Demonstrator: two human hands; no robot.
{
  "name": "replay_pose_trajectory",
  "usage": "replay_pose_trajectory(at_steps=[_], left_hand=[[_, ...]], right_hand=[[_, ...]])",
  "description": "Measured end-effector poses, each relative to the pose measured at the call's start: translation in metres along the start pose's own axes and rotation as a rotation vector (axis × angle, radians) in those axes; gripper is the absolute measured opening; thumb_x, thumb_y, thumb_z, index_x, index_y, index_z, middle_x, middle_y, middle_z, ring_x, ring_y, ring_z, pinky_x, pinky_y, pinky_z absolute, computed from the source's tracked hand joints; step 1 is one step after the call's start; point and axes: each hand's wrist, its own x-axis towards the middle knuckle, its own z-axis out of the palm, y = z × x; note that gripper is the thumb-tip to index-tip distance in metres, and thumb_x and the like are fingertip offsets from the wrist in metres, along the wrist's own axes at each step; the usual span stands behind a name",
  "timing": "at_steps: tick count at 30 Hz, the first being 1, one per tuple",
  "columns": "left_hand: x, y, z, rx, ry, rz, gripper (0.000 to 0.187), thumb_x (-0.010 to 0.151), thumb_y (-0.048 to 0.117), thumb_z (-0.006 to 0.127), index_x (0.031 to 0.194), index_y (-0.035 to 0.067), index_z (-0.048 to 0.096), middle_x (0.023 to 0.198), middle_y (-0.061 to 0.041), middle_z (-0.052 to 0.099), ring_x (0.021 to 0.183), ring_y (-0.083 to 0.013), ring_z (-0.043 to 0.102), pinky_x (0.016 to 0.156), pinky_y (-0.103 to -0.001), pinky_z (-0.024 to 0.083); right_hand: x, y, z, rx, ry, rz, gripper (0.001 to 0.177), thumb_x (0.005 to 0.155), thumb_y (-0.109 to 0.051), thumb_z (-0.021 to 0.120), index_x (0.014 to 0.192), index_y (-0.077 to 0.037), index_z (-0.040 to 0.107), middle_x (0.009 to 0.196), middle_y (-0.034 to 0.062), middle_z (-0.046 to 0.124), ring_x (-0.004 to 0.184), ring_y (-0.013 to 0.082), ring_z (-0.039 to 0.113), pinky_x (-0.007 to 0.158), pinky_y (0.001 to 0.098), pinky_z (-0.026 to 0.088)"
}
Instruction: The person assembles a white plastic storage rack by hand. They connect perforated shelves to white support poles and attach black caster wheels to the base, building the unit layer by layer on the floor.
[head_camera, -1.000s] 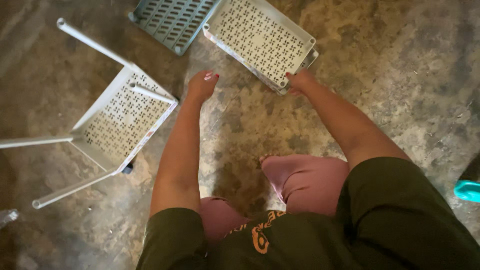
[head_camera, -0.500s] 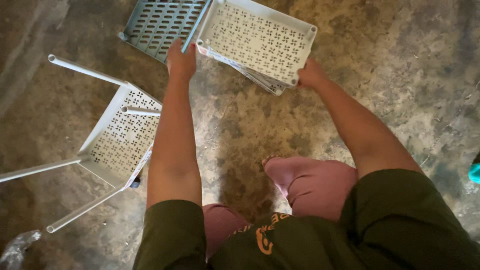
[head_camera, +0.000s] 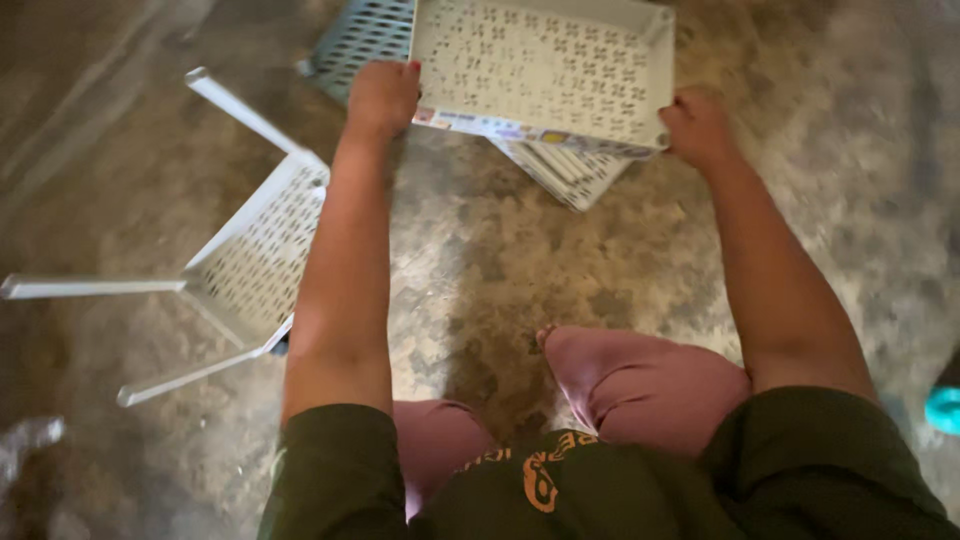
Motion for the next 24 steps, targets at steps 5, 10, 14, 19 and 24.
replay_pose_trajectory(at_steps=[5, 10, 14, 19, 24], left_hand=[[-0.073, -0.007, -0.156, -0.206, 0.147, -0.178, 0.046, 0.102, 0.042, 0.059, 0.084, 0.003, 0.077, 0.075, -0.019, 0.07, 0.071, -0.0353, 0.069, 0.065, -0.047, 0.052], [-0.177, -0.025, -0.264, -0.477, 0.194, -0.325, 0.038, 0.101, 0.038, 0.069, 0.088, 0.003, 0.075, 0.066, -0.004, 0.068, 0.059, -0.0069, 0.065, 0.052, -0.03, 0.049], [-0.273, -0.052, -0.302, -0.403, 0.368, -0.453, 0.037, 0.105, 0.032, 0.071, 0.091, -0.003, 0.072, 0.069, -0.006, 0.066, 0.063, -0.0104, 0.064, 0.056, -0.031, 0.051], [-0.366, -0.077, -0.305, -0.385, 0.493, -0.669, 0.036, 0.102, 0.03, 0.071, 0.093, -0.005, 0.073, 0.069, -0.008, 0.065, 0.06, -0.0109, 0.065, 0.054, -0.031, 0.051], [-0.417, -0.091, -0.284, -0.516, 0.642, -0.816, 0.035, 0.102, 0.03, 0.07, 0.095, -0.005, 0.075, 0.071, -0.007, 0.066, 0.061, -0.0098, 0.062, 0.056, -0.03, 0.052]], right_hand=[[0.005, -0.096, 0.008, 0.193, -0.038, -0.21, 0.027, 0.103, -0.019, 0.06, 0.124, -0.002, 0.066, 0.102, 0.0081, 0.07, 0.079, 0.0172, 0.07, 0.06, 0.0339, 0.059], [0.019, -0.188, 0.05, 0.198, -0.154, -0.333, 0.023, 0.108, -0.021, 0.061, 0.12, -0.004, 0.07, 0.097, 0.007, 0.07, 0.074, 0.0172, 0.064, 0.059, 0.0318, 0.052], [0.034, -0.25, 0.119, 0.302, -0.258, -0.633, 0.022, 0.108, -0.02, 0.064, 0.12, -0.003, 0.068, 0.1, 0.0044, 0.072, 0.081, 0.0147, 0.067, 0.066, 0.0303, 0.055], [0.016, -0.317, 0.207, 0.084, -0.164, -0.925, 0.019, 0.108, -0.018, 0.069, 0.115, -0.002, 0.074, 0.091, 0.0081, 0.074, 0.079, 0.0149, 0.069, 0.071, 0.0322, 0.053], [-0.014, -0.359, 0.252, 0.038, -0.266, -0.844, 0.021, 0.104, -0.023, 0.067, 0.11, -0.004, 0.074, 0.081, 0.0108, 0.071, 0.071, 0.0185, 0.067, 0.066, 0.0353, 0.05]])
